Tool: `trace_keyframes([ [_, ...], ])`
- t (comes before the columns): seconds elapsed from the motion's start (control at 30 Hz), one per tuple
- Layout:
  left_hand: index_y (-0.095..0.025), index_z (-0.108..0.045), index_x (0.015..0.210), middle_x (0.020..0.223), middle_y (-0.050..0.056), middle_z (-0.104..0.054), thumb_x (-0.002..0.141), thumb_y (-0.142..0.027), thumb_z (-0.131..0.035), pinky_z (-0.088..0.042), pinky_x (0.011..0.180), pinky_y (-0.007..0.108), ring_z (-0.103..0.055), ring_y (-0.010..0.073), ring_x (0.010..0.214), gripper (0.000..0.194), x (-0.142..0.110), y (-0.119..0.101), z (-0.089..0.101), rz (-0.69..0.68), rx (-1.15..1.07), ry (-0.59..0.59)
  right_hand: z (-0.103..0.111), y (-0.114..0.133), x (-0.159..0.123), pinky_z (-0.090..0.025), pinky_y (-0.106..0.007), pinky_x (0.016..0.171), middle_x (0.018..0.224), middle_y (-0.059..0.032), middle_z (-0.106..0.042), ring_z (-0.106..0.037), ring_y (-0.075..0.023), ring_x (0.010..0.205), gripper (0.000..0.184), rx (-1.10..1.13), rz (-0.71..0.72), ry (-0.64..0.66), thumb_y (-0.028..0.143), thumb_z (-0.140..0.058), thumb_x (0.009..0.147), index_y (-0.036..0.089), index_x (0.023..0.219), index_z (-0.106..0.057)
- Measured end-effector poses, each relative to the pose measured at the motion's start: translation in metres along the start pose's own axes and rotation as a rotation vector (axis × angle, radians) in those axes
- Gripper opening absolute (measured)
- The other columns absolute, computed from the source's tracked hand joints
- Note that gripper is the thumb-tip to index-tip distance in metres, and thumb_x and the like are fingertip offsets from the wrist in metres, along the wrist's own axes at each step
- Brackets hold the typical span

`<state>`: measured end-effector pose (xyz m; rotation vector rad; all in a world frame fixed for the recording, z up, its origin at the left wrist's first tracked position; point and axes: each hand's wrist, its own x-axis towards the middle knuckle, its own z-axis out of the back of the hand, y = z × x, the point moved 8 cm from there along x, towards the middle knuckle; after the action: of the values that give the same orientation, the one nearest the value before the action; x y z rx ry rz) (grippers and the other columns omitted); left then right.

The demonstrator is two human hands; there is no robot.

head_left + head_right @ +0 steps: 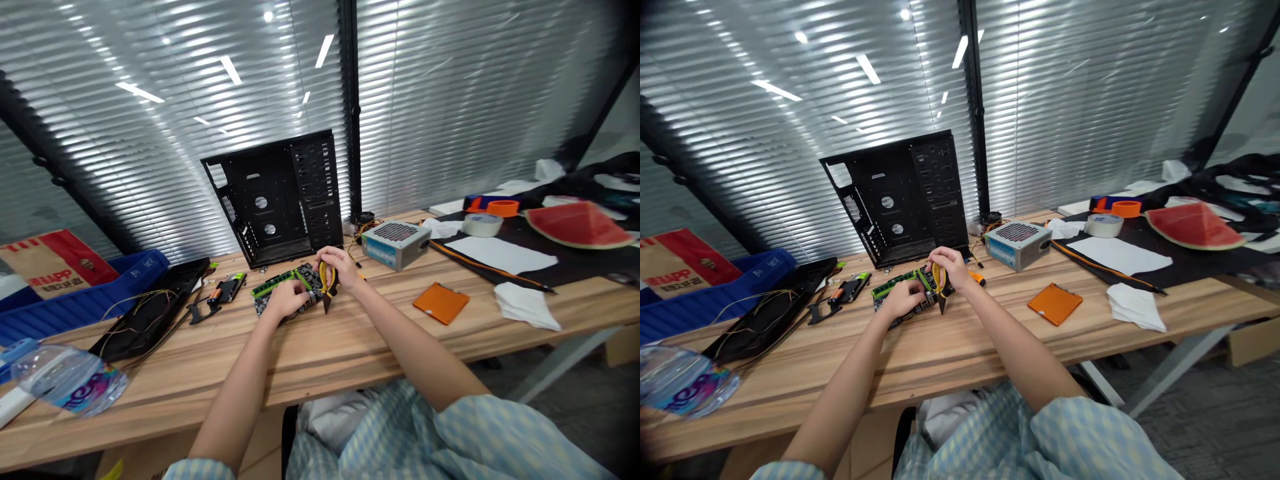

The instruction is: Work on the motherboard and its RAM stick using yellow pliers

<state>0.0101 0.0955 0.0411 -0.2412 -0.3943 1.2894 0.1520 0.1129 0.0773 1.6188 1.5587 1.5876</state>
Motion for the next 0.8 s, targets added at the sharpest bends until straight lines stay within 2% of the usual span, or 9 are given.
trace_keyframes([
  [0.17,-0.017,-0.069,0.093,0.094,0.004,-0.071,0.075,-0.019,-0.050,-0.047,0.082,0.028,-0.062,0.0188,0.086,0.026,-0.003,-0.019,0.010,-0.176,-0.275,-0.117,-0.007,0.004,-0.001,-0.034,-0.018,0.030,0.068,0.0004,-0.070,-0.050,-0.0081,0.031,0.036,-0.049,0.017,0.045,0.051,-0.065,0.070,0.019,0.085,-0.058],
  [0.27,-0.015,-0.066,0.105,0.103,0.007,-0.070,0.083,-0.028,-0.051,-0.048,0.087,0.030,-0.061,0.0210,0.094,0.030,-0.005,-0.028,0.010,-0.224,-0.470,-0.134,-0.007,0.003,0.000,-0.036,-0.018,0.031,0.070,0.0006,-0.070,-0.051,-0.0076,0.033,0.040,-0.060,0.026,0.048,0.054,-0.067,0.070,0.019,0.086,-0.057],
  [0.33,-0.014,-0.066,0.106,0.105,0.008,-0.069,0.087,-0.037,-0.052,-0.047,0.088,0.031,-0.061,0.0224,0.098,0.034,-0.005,-0.032,0.007,-0.251,-0.555,-0.123,-0.007,0.002,0.001,-0.037,-0.018,0.031,0.071,0.0002,-0.070,-0.051,-0.0072,0.033,0.040,-0.075,0.035,0.051,0.055,-0.067,0.071,0.019,0.084,-0.057],
  [0.53,-0.014,-0.066,0.099,0.100,0.007,-0.070,0.087,-0.043,-0.053,-0.049,0.081,0.027,-0.062,0.0194,0.090,0.034,-0.001,-0.029,0.003,-0.238,-0.662,-0.163,-0.010,0.001,0.002,-0.040,-0.020,0.034,0.076,-0.0003,-0.069,-0.054,-0.0076,0.036,0.038,-0.131,0.037,0.075,0.055,-0.067,0.072,0.019,0.082,-0.060],
  [0.8,-0.014,-0.063,0.096,0.093,0.008,-0.070,0.084,-0.044,-0.056,-0.050,0.077,0.027,-0.064,0.0172,0.083,0.033,0.004,-0.020,-0.002,-0.190,-0.782,-0.217,0.011,-0.006,0.003,-0.040,-0.019,0.034,0.080,0.0016,-0.064,-0.055,-0.0081,0.046,0.033,-0.179,0.047,-0.089,0.043,-0.074,0.067,0.021,0.086,-0.058],
])
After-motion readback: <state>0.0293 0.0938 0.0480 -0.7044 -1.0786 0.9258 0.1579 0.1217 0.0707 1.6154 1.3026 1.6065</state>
